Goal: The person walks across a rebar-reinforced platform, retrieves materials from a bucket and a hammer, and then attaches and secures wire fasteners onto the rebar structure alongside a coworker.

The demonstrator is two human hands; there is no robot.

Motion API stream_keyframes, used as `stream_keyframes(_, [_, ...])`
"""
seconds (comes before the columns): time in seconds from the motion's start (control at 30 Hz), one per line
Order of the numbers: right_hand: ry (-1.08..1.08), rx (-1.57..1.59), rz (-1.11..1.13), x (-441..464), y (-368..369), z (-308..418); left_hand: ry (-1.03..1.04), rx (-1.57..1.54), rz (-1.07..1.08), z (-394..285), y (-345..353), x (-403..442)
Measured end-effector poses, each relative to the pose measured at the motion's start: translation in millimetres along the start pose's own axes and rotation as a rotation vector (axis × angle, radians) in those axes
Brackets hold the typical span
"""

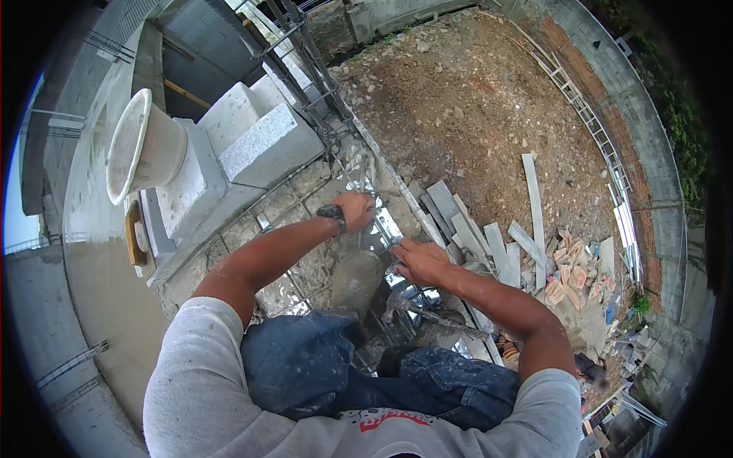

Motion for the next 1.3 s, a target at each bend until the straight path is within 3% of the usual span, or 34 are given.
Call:
stream_keyframes(0.4, [0.018,0.002,0.024,1,1,-1,0.101,0.152,0.099,1,2,9])
stream_keyframes(0.8, [0.022,0.000,0.029,0,-2,2,0.095,-0.232,-0.020,18,4,2])
stream_keyframes(1.3, [0.012,-0.005,0.009,1,1,0,0.147,-0.204,0.066,13,6,11])
Point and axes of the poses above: each hand's wrist, its own x-axis towards the middle knuckle, its own y-axis out of the palm, z = x × y, the point moved 7 cm from there along x, towards the middle knuckle, and after that the axes turned 14 degrees about z, right-handed, at the moved point
